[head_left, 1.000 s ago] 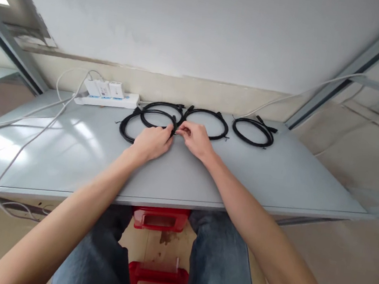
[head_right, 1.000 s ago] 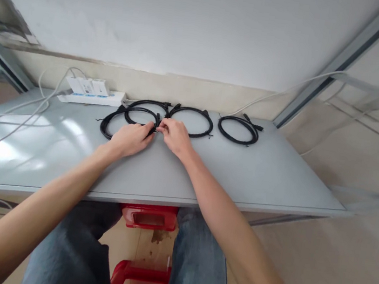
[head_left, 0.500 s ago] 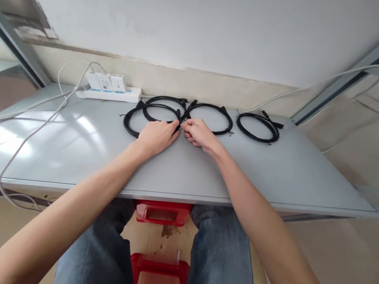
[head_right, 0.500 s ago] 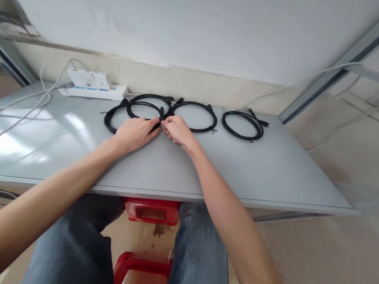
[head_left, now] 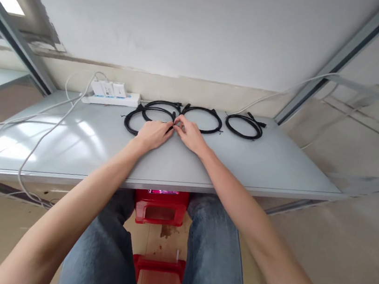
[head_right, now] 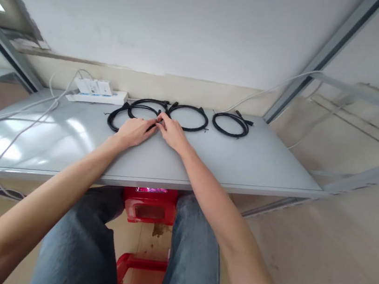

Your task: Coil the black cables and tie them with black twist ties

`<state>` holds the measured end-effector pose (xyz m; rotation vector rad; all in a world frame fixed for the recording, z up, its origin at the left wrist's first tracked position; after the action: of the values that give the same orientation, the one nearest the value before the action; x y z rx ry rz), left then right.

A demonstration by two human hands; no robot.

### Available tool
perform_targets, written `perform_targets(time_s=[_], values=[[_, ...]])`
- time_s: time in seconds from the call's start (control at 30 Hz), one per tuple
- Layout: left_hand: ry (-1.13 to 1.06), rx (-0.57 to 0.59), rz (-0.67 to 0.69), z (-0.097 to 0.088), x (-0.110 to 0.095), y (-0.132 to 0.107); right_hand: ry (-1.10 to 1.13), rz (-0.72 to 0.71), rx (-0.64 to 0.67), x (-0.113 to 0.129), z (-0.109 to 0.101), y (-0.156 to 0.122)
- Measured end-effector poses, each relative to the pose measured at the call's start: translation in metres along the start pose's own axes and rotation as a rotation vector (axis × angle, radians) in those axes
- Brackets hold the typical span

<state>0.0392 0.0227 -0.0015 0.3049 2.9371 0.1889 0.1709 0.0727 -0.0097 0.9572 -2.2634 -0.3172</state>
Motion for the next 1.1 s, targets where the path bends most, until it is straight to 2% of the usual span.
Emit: perform_targets(time_s=[0.5, 0.9, 1.1], values=[[-0.007, -0.029, 0.028, 0.001, 0.002, 0.003, -0.017, -0.179, -0.144, 0.002, -0.010, 0.000], [-0.004, -0.059, 0.024, -0.007, 0.003, 0.002, -0.036, -0.233, -0.138, 0.009, -0.007, -0.002], [0.011, -0.036, 0.038, -0.006, 0.000, 0.002, 0.056, -0.228, -0.129, 0.005, -0.005, 0.003]])
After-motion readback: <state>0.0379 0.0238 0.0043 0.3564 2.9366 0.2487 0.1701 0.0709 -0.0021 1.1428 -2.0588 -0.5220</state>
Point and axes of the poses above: each hand's wrist, its own y-axis towards the middle knuckle, its own z-axis out of the palm, x = y × z, the point moved 7 cm from there along y, towards the middle knuckle, and after that the axes turned 12 degrees about -y, right-handed, at the moved point
